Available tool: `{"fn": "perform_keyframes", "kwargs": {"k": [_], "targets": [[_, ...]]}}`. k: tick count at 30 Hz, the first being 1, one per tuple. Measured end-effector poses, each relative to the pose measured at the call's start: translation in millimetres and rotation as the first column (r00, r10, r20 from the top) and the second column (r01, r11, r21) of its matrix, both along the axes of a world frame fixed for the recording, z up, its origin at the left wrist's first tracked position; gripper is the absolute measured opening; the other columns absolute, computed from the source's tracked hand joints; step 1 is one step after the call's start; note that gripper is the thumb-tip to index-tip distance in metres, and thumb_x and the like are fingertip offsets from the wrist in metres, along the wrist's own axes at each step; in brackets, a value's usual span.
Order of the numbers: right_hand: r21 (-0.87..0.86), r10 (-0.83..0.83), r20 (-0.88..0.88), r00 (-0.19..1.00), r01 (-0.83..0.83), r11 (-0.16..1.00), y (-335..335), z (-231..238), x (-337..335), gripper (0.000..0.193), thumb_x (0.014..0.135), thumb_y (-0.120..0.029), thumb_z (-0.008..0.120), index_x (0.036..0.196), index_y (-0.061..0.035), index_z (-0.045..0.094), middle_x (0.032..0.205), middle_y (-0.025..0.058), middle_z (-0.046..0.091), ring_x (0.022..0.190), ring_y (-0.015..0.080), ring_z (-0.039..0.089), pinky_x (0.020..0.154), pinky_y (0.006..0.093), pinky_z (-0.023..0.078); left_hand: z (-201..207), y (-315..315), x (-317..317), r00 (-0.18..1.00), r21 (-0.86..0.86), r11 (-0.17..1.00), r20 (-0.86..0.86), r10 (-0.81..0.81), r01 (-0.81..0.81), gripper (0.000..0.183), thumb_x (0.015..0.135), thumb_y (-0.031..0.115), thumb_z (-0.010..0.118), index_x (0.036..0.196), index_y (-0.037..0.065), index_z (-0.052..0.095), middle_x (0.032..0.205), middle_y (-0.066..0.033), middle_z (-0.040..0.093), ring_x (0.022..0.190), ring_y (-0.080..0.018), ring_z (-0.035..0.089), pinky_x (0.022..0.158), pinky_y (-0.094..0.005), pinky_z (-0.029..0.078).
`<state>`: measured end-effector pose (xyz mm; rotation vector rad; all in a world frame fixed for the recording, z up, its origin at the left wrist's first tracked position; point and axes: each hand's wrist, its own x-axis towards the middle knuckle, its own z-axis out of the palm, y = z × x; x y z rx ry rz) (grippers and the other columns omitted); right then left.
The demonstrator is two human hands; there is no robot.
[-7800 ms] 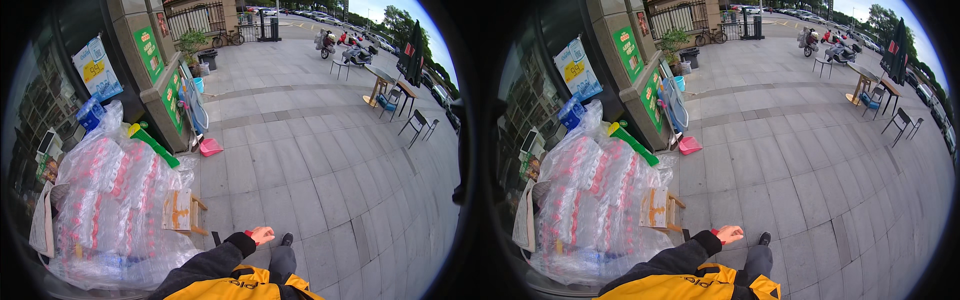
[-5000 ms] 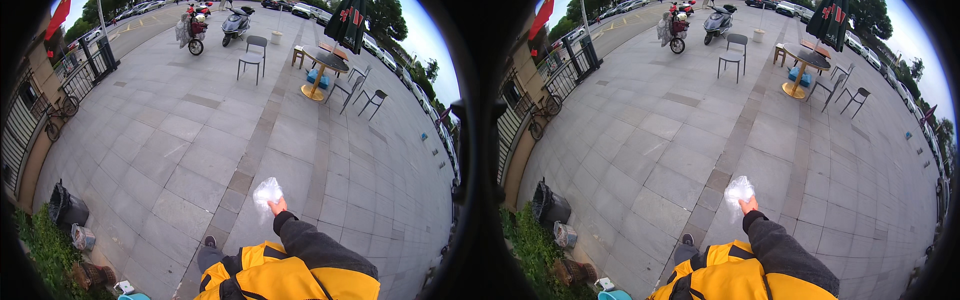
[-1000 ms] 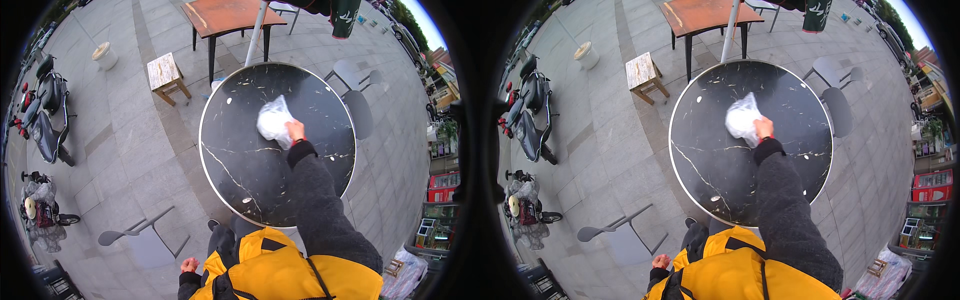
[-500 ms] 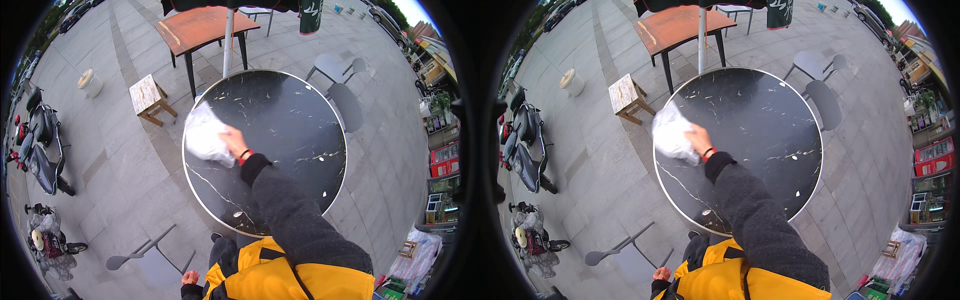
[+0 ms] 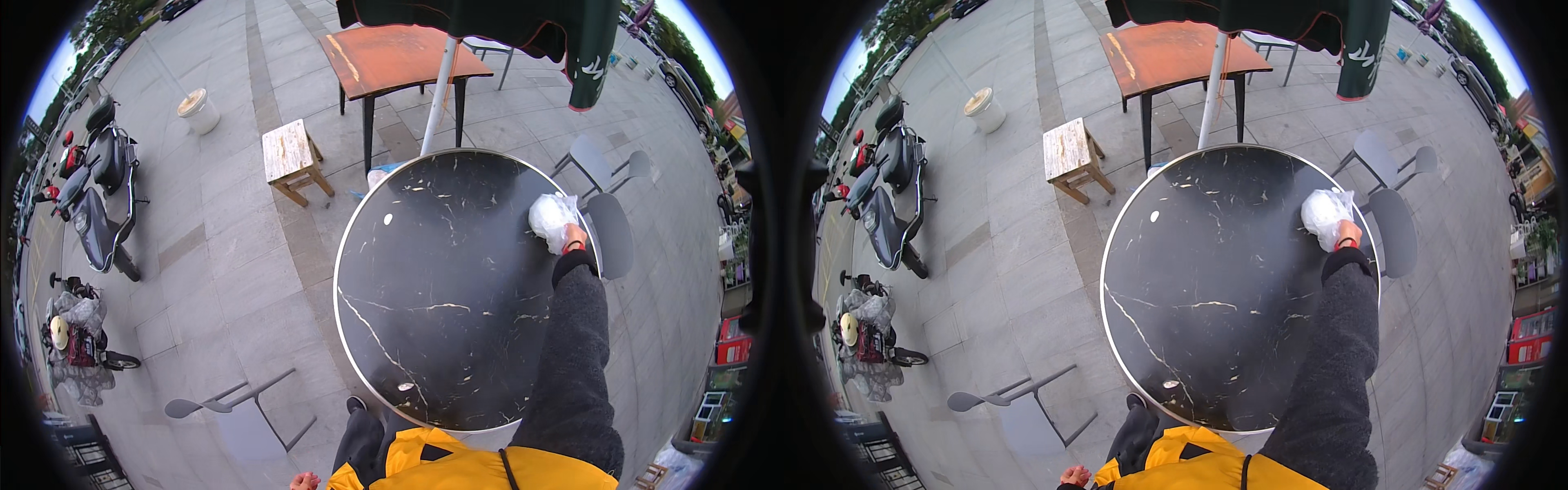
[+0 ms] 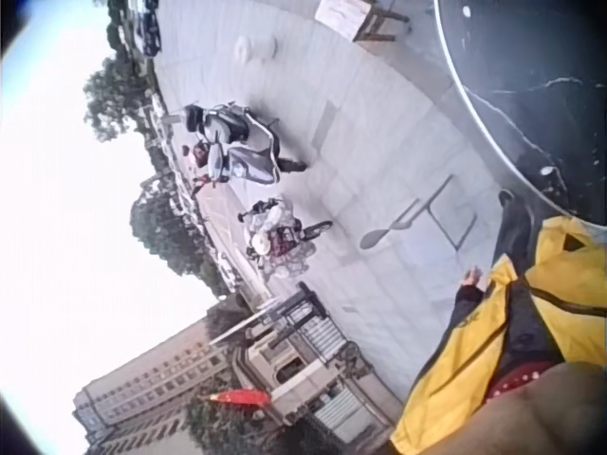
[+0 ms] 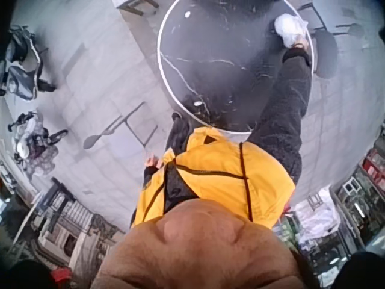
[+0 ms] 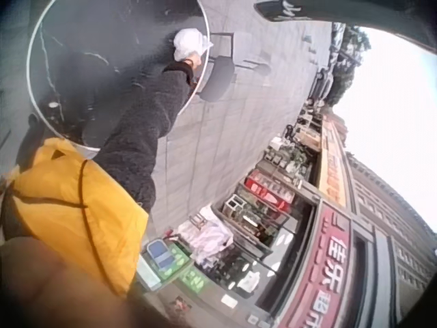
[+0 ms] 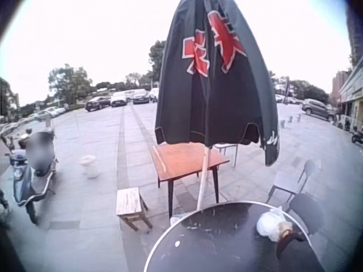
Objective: The person assembles a handheld device by attaching a nozzle to a body, inserting a cable, and connecting a power adapter. They then place the device on the counter, pick up a plastic bag, and walk outside to place the bag on a table.
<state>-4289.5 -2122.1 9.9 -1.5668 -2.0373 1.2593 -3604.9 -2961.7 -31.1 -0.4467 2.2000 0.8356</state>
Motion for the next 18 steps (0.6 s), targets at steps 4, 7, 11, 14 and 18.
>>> {"fn": "perform_keyframes", "kwargs": {"k": [4,7,11,14,18], "targets": [[0.1,0.571,0.295,0.766,-0.619,0.779,-241.9,-6.5,-121.6,0.037,0.078,-0.025,0.056,0.108,-0.0091,0.07,0.116,0.0206,0.065,0.113,0.0393,0.059,0.093,0.0431,0.049,39.1,14.7,43.6,0.997,-0.175,0.982,-0.004,0.075,-0.074,0.063,0.083,0.054,0.064,0.13,0.014,0.049,0.106,0.0041,0.067,0.105,-0.0179,0.059,0.098,-0.0423,0.041],[-0.024,0.872,0.112,0.477,-0.876,0.482,-438.6,14.2,-96.1,0.031,0.074,-0.025,0.056,0.098,-0.0111,0.071,0.104,0.0198,0.068,0.101,0.0416,0.063,0.086,0.0457,0.052,44.2,27.5,68.6,0.997,-0.227,0.972,-0.062,0.052,-0.064,0.058,0.084,0.053,0.065,0.126,0.015,0.052,0.104,0.0047,0.067,0.103,-0.0176,0.06,0.097,-0.0422,0.042],[-0.12,0.994,0.086,0.07,-0.99,0.08,-635.5,38.1,19.8,0.036,0.08,-0.025,0.056,0.112,-0.0154,0.07,0.111,0.0214,0.066,0.109,0.0411,0.061,0.093,0.0472,0.049,43.5,50.6,107.2,0.982,-0.207,0.963,-0.113,0.151,-0.172,0.052,0.085,0.048,0.066,0.123,0.015,0.054,0.106,0.0041,0.067,0.105,-0.0169,0.06,0.098,-0.0434,0.042],[-0.104,0.998,-0.059,0.028,-0.994,0.022,-669.2,33.0,56.7,0.04,0.079,-0.024,0.057,0.116,-0.0148,0.067,0.112,0.0232,0.065,0.108,0.0419,0.061,0.093,0.0467,0.049,30.9,55.3,116.1,0.955,-0.194,0.946,-0.2,0.221,-0.26,0.048,0.085,0.045,0.068,0.121,0.015,0.056,0.108,0.0037,0.067,0.106,-0.0165,0.06,0.098,-0.0443,0.042],[-0.116,0.973,-0.228,0.044,-0.993,0.017,-631.5,37.4,48.9,0.042,0.08,-0.019,0.054,0.118,-0.0097,0.066,0.107,0.0224,0.068,0.103,0.0385,0.065,0.089,0.0422,0.052,25.0,75.2,153.1,0.17,0.222,0.117,0.237,0.957,-0.968,0.043,0.089,0.04,0.069,0.109,0.003,0.058,0.092,-0.0106,0.07,0.078,-0.02,0.067,0.067,-0.0316,0.055]]}}
